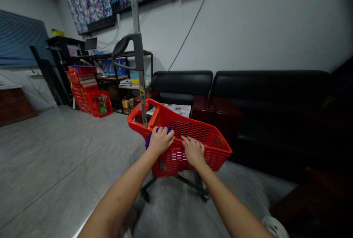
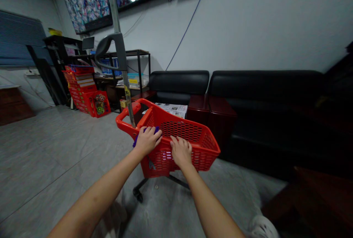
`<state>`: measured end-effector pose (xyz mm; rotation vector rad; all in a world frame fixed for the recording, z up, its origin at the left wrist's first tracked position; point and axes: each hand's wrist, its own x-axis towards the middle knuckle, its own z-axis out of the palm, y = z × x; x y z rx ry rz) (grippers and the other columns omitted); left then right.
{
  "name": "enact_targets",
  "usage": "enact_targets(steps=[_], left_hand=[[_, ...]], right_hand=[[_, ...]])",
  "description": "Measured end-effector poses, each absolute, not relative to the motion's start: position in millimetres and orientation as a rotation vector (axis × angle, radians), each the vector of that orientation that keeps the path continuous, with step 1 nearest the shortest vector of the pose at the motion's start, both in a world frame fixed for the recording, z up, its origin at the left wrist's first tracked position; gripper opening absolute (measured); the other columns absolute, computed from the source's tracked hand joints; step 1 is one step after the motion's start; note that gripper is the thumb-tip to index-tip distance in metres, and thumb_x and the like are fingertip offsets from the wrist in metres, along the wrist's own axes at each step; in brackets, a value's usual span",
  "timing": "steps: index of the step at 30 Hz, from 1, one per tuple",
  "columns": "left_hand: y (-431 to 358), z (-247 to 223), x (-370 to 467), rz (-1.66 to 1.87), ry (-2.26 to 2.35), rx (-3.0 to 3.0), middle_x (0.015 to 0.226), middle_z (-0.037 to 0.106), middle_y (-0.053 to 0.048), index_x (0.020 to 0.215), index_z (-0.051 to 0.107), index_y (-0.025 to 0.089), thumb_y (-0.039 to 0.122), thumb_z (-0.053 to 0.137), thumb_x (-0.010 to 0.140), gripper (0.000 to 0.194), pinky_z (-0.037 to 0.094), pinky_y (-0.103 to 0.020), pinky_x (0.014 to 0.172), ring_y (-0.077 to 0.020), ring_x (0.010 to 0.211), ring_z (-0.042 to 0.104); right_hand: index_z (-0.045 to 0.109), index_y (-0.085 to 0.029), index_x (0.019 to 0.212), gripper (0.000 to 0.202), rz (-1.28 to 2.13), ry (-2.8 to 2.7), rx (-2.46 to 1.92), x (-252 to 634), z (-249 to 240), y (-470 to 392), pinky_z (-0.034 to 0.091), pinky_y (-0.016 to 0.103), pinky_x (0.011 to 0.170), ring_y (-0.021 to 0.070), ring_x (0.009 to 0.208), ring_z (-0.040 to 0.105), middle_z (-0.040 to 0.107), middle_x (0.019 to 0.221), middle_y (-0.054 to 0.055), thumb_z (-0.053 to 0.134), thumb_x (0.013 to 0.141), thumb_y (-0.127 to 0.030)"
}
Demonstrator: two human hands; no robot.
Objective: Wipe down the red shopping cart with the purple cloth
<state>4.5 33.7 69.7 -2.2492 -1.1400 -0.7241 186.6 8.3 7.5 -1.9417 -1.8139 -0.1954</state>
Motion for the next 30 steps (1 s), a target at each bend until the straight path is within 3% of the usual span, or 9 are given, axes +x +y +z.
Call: enact_targets(steps=[11,17,24,30], left_hand=[[36,57,24,-0.889,-1.348,-2.098,0.098,0.066,-0.009,0.1,0.066,0.024,0.037,0.048,0.094,0.023,0.03,-0.051,0.105,-0.0265,0.101,0.056],[43,58,14,-0.785,-1.196,-2.245,0.101,0.067,-0.009,0.106,0.065,0.026,0.039,0.047,0.095,0.025,0.036,-0.044,0.098,-0.0249,0.099,0.057],[47,62,0,-0.912,-1.41,-2.049,0.103,0.067,-0.009,0.104,0.067,0.026,0.037,0.049,0.094,0.024,0.029,-0.05,0.107,-0.0277,0.11,0.053],[47,44,24,-0.893,-1.364,-2.161,0.103,0.067,-0.007,0.105,0.066,0.026,0.038,0.05,0.094,0.023,0.032,-0.048,0.105,-0.0269,0.107,0.054]], right_hand=[[0.033,-0.034,0.15,0.053,-0.31,-1.877,-1.901,185,-10,6,0.027,0.05,0.107,0.029,0.131,0.036,0.044,0.15,0.007,0.031,0.098,-0.044],[0.033,-0.032,0.15,0.053,-0.318,-1.972,-1.832,194,-10,-5,0.028,0.046,0.109,0.0256,0.133,0.035,0.044,0.149,0.006,0.033,0.099,-0.044],[0.031,-0.035,0.151,0.056,-0.283,-1.935,-1.827,182,-12,-7,0.025,0.048,0.11,0.0264,0.135,0.034,0.041,0.152,0.004,0.038,0.097,-0.047],[0.028,-0.032,0.153,0.058,-0.247,-1.994,-1.816,184,-10,-9,0.026,0.045,0.112,0.0251,0.138,0.032,0.036,0.155,0.004,0.034,0.097,-0.048]])
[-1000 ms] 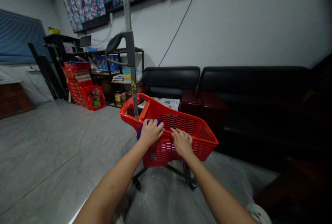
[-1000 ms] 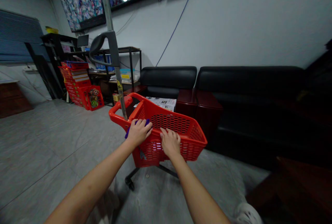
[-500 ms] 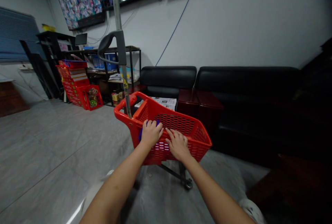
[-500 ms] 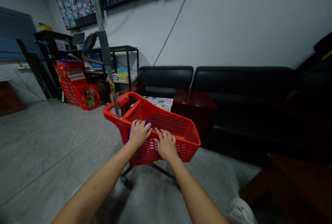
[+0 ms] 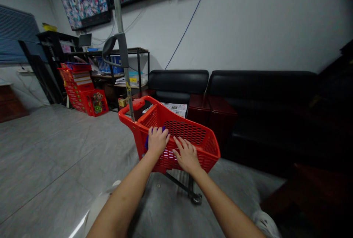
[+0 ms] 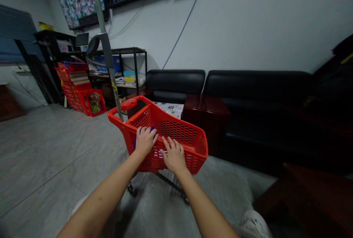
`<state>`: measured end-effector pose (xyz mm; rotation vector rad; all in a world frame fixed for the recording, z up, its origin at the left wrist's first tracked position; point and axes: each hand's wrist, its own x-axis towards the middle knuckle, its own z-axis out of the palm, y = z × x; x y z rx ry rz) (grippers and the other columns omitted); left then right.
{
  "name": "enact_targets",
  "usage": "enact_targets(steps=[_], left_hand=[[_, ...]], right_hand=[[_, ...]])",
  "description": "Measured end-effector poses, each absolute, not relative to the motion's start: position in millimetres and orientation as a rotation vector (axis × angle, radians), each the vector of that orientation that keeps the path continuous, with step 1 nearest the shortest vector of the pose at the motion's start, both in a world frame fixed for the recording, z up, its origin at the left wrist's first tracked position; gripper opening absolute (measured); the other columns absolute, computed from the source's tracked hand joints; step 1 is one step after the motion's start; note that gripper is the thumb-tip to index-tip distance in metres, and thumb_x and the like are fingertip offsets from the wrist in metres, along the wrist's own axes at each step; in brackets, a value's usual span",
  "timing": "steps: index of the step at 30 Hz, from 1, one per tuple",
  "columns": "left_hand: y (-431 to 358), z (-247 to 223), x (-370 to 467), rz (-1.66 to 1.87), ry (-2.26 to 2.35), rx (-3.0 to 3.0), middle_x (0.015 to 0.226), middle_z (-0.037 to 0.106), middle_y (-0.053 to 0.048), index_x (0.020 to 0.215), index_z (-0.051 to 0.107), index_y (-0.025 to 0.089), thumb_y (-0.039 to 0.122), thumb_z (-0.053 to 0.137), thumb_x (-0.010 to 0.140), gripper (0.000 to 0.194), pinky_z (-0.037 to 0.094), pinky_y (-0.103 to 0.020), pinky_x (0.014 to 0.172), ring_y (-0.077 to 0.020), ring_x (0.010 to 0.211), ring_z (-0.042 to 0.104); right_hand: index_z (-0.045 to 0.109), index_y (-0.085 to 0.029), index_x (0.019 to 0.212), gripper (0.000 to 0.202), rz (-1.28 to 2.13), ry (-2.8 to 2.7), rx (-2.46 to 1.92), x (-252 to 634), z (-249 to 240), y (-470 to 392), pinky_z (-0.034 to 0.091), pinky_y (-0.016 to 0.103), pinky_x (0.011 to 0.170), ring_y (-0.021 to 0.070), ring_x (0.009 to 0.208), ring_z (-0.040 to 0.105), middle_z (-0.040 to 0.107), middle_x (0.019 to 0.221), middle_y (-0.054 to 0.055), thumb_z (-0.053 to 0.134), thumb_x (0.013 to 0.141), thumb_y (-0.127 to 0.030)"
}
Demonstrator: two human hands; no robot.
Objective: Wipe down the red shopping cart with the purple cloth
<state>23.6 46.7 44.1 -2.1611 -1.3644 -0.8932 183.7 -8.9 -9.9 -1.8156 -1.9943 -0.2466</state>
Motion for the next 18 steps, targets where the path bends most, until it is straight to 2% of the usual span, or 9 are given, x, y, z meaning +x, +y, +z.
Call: enact_targets(steps=[5,10,18], left_hand=[[59,54,4,-0.794,-1.327,-2.193,0.101,0.068,-0.007,0.106,0.065,0.027,0.04,0.05,0.094,0.024,0.033,-0.046,0.104,-0.025,0.102,0.056],[61,56,0,-0.865,-1.449,-2.073,0.102,0.067,-0.008,0.102,0.066,0.025,0.039,0.048,0.095,0.024,0.03,-0.047,0.107,-0.0266,0.108,0.053],[55,40,31,-0.782,-1.404,-2.258,0.1,0.066,-0.007,0.105,0.066,0.026,0.045,0.047,0.095,0.029,0.032,-0.045,0.102,-0.0251,0.102,0.054]], right_hand=[[0.031,-0.031,0.151,0.057,-0.369,-1.908,-1.884,197,-17,-18,0.021,0.046,0.114,0.0255,0.138,0.033,0.039,0.153,0.005,0.037,0.097,-0.048],[0.03,-0.032,0.152,0.057,-0.286,-1.948,-1.871,190,-14,-17,0.024,0.047,0.111,0.0255,0.131,0.039,0.042,0.152,0.004,0.037,0.097,-0.047],[0.033,-0.033,0.151,0.056,-0.341,-1.929,-1.927,190,-10,-22,0.024,0.046,0.11,0.0259,0.135,0.034,0.039,0.154,0.004,0.039,0.097,-0.047]])
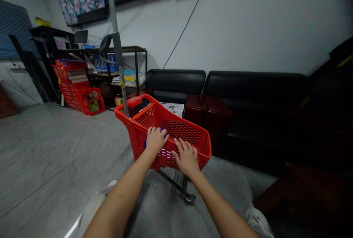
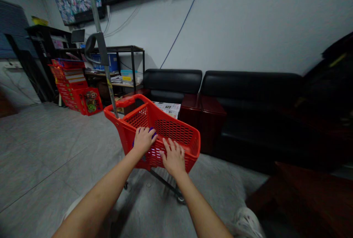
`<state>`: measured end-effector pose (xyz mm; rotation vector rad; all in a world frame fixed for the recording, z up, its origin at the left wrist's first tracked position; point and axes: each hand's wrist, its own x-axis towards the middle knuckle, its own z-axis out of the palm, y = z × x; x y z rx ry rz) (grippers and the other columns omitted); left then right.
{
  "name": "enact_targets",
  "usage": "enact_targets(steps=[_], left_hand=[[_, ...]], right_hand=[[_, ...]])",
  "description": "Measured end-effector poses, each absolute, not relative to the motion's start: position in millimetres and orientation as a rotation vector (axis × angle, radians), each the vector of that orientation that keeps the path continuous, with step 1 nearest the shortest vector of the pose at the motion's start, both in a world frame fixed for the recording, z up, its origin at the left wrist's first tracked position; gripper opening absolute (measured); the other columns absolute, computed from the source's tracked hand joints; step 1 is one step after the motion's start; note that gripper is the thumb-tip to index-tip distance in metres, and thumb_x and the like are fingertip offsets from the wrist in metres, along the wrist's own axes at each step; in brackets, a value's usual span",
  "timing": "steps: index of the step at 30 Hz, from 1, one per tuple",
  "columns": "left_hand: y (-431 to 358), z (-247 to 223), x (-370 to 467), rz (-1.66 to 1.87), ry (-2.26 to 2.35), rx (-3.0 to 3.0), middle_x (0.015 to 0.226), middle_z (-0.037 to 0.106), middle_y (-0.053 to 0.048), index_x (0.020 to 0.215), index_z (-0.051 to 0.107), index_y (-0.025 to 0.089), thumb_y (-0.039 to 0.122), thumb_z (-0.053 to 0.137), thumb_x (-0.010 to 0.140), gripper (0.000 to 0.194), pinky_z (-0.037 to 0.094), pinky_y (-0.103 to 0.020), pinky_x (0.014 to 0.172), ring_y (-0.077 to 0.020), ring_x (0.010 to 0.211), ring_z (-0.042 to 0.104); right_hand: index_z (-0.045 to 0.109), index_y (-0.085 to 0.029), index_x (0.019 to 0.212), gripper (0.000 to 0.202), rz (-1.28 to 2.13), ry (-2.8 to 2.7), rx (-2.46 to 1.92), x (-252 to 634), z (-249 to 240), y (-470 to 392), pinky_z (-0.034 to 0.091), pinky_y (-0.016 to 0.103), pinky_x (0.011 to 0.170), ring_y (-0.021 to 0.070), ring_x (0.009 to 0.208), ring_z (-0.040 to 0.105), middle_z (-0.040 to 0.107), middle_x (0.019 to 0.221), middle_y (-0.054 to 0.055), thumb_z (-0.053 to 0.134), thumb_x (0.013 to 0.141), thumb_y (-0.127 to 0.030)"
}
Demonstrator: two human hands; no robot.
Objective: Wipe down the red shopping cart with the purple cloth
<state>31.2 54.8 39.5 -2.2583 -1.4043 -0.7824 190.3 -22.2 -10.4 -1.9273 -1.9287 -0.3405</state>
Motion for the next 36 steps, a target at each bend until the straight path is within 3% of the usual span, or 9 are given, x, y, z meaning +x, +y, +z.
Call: enact_targets(steps=[6,11,18,26,32,36], left_hand=[[67,49,10,-0.808,-1.519,-2.169,0.101,0.065,-0.008,0.104,0.066,0.025,0.043,0.045,0.096,0.029,0.027,-0.046,0.107,-0.0261,0.105,0.053],[55,34,32,-0.844,-1.503,-2.193,0.101,0.065,-0.006,0.103,0.065,0.026,0.041,0.044,0.096,0.027,0.027,-0.046,0.107,-0.0261,0.106,0.052],[58,36,30,-0.769,-1.413,-2.36,0.1,0.065,-0.007,0.107,0.064,0.027,0.045,0.044,0.096,0.029,0.033,-0.044,0.1,-0.0252,0.101,0.053],[51,24,42,-0.905,-1.544,-2.215,0.103,0.064,-0.008,0.105,0.065,0.025,0.041,0.044,0.097,0.027,0.027,-0.047,0.108,-0.0266,0.109,0.05],[55,21,38,-0.763,-1.296,-2.458,0.106,0.064,-0.006,0.114,0.062,0.028,0.046,0.046,0.096,0.03,0.035,-0.04,0.098,-0.0236,0.104,0.052],[70,34,16,-0.71,-1.324,-2.449,0.1,0.064,-0.006,0.11,0.063,0.027,0.046,0.044,0.096,0.03,0.036,-0.039,0.095,-0.0228,0.098,0.053]], right_hand=[[0.034,-0.038,0.149,0.054,-0.381,-1.879,-1.968,201,-21,-28,0.028,0.046,0.104,0.0254,0.126,0.042,0.046,0.149,0.004,0.04,0.097,-0.047],[0.032,-0.038,0.15,0.055,-0.371,-1.882,-1.957,189,-19,-25,0.028,0.049,0.103,0.0276,0.125,0.042,0.046,0.149,0.004,0.041,0.096,-0.049],[0.034,-0.039,0.149,0.052,-0.368,-1.885,-1.931,207,-21,-35,0.031,0.045,0.101,0.0249,0.125,0.042,0.045,0.149,0.004,0.039,0.098,-0.045],[0.036,-0.037,0.148,0.053,-0.413,-1.783,-1.938,191,-33,-39,0.028,0.048,0.101,0.0272,0.123,0.042,0.047,0.148,0.004,0.044,0.096,-0.044],[0.036,-0.033,0.149,0.053,-0.434,-1.86,-1.848,192,-33,-41,0.03,0.043,0.1,0.0248,0.122,0.043,0.049,0.146,0.006,0.041,0.097,-0.04],[0.032,-0.033,0.151,0.055,-0.451,-1.88,-1.81,196,-37,-42,0.03,0.042,0.1,0.0246,0.121,0.044,0.049,0.146,0.006,0.042,0.097,-0.041]])
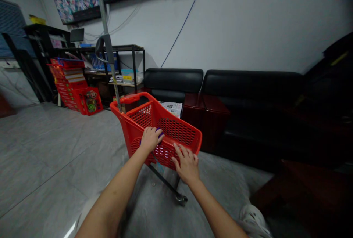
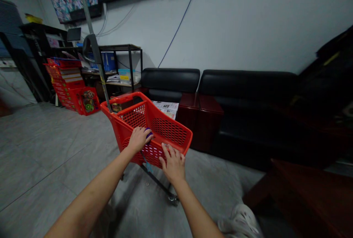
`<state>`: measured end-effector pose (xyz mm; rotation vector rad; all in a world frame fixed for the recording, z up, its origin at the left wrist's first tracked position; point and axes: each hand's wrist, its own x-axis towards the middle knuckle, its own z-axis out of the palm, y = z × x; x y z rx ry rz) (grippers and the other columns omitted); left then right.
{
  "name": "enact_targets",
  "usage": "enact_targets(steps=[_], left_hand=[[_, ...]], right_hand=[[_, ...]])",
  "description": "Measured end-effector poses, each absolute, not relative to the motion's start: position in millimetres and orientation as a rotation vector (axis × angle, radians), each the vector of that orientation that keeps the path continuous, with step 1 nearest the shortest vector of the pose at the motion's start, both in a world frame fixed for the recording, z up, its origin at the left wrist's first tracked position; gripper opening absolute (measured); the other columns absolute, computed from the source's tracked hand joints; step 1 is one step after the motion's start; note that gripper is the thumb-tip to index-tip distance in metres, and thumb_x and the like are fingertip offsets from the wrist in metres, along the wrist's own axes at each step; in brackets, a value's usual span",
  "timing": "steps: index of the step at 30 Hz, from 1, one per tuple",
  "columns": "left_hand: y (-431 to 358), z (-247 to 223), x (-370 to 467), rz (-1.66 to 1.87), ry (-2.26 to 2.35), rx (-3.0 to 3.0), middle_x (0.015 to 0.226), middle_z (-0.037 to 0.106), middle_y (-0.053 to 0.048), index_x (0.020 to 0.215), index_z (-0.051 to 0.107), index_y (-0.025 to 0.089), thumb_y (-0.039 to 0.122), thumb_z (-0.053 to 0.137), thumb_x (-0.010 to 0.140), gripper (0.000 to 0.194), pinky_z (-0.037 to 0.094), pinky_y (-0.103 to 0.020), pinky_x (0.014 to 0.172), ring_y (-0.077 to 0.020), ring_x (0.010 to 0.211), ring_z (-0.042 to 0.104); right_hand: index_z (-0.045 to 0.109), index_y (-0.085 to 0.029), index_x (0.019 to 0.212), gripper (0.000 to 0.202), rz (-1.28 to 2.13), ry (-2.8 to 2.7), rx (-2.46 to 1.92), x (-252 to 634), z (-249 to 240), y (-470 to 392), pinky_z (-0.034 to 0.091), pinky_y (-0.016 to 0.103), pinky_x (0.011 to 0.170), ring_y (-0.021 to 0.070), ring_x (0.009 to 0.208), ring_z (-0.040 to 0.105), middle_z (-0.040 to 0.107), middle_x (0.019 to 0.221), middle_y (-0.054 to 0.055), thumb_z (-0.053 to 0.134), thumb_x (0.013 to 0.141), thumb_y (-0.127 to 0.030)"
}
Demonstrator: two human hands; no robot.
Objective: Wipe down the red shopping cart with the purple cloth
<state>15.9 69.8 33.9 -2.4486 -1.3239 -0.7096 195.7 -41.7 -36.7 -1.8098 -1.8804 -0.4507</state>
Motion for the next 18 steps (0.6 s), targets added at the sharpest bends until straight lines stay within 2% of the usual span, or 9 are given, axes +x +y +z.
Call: enact_targets(steps=[7,12,14,18], left_hand=[[57,20,35,-0.819,-1.456,-2.312,0.104,0.063,-0.006,0.108,0.064,0.027,0.043,0.047,0.095,0.026,0.031,-0.044,0.105,-0.025,0.107,0.051],[53,14,43,-0.834,-1.419,-2.41,0.107,0.062,-0.005,0.113,0.062,0.029,0.046,0.046,0.095,0.029,0.031,-0.043,0.106,-0.0239,0.109,0.05],[56,17,40,-0.809,-1.407,-2.454,0.106,0.062,-0.005,0.113,0.062,0.028,0.048,0.045,0.095,0.031,0.034,-0.043,0.103,-0.0237,0.105,0.051],[52,19,44,-0.846,-1.477,-2.405,0.105,0.062,-0.006,0.11,0.063,0.028,0.045,0.046,0.095,0.028,0.033,-0.044,0.103,-0.0242,0.106,0.051]], right_hand=[[0.037,-0.033,0.149,0.053,-0.406,-1.838,-1.826,178,-35,-37,0.029,0.044,0.101,0.0251,0.12,0.045,0.049,0.147,0.004,0.042,0.097,-0.044],[0.04,-0.03,0.147,0.049,-0.322,-1.881,-1.775,193,-29,-37,0.031,0.039,0.101,0.0216,0.12,0.048,0.054,0.142,0.006,0.035,0.099,-0.039],[0.046,-0.026,0.144,0.048,-0.277,-1.807,-1.805,206,-30,-36,0.031,0.039,0.102,0.0214,0.121,0.048,0.057,0.139,0.007,0.03,0.1,-0.038],[0.062,-0.029,0.129,0.049,-0.168,-1.681,-1.86,221,-37,-32,0.026,0.046,0.107,0.0235,0.131,0.042,0.06,0.136,0.004,0.022,0.102,-0.039]])
